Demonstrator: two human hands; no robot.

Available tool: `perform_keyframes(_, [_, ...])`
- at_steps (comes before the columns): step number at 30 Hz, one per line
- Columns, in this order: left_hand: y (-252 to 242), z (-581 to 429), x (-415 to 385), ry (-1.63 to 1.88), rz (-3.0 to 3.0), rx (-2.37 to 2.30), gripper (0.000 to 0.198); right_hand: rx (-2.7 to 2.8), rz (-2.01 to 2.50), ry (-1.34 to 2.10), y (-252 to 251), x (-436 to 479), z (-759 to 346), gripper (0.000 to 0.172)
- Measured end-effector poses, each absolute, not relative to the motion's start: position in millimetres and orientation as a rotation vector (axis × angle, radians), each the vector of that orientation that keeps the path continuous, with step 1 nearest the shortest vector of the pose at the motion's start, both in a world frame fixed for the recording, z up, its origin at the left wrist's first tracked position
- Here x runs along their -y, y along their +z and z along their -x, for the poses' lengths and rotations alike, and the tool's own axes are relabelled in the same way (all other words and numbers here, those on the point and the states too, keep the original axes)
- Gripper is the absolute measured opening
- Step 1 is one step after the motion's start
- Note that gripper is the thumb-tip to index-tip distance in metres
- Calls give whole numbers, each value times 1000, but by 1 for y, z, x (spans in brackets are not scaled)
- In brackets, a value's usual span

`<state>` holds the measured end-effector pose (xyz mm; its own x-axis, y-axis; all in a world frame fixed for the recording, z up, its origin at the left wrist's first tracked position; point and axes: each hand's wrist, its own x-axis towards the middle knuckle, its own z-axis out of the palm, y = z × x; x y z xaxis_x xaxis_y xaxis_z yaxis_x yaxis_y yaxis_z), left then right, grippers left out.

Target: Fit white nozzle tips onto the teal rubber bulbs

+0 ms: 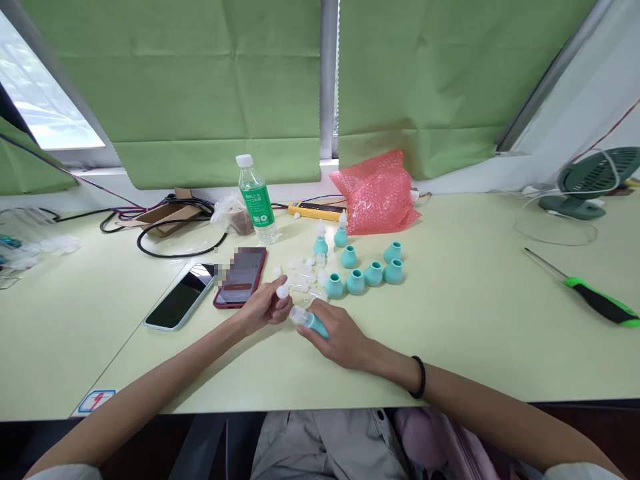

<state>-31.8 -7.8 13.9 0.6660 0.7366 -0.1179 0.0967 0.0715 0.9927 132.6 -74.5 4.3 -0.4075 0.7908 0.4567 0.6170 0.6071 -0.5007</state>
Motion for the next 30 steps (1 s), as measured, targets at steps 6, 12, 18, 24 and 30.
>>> perform_keyframes(6, [4,33,4,792,-2267,-1154,27,2077,1148,354,1,74,-131,16])
perform_keyframes(12, [3,32,10,820,-2456,-1123,29,2018,1269,368,0,70,-131,17])
perform_keyframes(18, [18,33,25,835,-2342,-959,27,2013,1341,481,5,71,-129,18])
perform_keyframes(24, [20,29,28,621,-2196,-855,41,2024,1249,555,4,75,-128,18])
perform_keyframes(30, [16,23,32,531,-1703,-652,38,1962,1148,716,8,75,-128,18])
